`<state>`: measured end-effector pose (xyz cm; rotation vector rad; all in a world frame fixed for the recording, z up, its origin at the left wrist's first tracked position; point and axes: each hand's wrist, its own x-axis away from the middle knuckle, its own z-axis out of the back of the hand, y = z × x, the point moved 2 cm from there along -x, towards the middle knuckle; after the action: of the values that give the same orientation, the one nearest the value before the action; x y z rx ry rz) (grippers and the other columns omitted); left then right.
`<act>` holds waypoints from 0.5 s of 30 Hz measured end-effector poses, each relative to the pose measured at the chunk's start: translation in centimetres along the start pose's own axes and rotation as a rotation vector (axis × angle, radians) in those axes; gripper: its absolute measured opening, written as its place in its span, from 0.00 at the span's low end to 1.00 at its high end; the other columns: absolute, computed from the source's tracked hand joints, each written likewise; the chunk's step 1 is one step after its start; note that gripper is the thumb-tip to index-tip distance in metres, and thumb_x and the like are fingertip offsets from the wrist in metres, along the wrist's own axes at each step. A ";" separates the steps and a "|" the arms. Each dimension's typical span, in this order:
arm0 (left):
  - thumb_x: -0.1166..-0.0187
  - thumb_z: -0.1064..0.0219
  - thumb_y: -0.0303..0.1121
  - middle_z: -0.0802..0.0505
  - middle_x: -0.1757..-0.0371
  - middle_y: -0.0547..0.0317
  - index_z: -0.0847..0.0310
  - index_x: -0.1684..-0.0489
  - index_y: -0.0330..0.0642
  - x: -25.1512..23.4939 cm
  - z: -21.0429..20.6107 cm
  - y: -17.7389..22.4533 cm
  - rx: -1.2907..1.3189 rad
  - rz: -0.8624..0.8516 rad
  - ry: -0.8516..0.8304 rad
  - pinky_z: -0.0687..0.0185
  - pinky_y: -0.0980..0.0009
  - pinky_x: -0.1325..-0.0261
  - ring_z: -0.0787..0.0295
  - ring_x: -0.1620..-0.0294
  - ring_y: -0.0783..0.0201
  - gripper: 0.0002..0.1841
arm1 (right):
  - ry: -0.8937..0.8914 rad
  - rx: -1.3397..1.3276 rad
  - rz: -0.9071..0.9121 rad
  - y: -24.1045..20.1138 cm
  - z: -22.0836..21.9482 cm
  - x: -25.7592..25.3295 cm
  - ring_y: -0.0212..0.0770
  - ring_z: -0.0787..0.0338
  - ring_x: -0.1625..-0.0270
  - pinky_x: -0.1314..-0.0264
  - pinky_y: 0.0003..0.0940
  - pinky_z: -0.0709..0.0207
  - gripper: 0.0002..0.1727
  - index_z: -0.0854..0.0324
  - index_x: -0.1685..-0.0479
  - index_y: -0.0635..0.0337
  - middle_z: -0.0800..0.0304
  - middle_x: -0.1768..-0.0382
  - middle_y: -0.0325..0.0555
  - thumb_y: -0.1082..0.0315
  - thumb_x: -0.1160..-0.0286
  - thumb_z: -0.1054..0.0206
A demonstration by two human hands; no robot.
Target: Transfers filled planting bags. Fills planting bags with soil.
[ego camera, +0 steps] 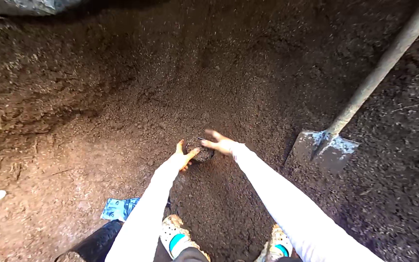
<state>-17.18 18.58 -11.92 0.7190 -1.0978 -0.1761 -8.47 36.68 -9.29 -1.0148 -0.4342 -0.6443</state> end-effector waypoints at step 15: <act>0.09 0.52 0.61 0.14 0.51 0.46 0.62 0.04 0.60 0.5 -0.2 1.6 0.070 0.097 0.020 0.24 0.69 0.65 0.20 0.67 0.63 0.37 | -0.161 -0.265 -0.169 -2.5 -1.0 0.8 0.62 0.11 0.41 0.40 0.52 0.16 0.34 0.43 0.11 0.58 0.23 0.29 0.71 0.48 0.08 0.45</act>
<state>-17.15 19.68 -10.59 0.7264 -1.1214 -0.0479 -9.56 34.61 -7.71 -1.2971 -0.5916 -0.7889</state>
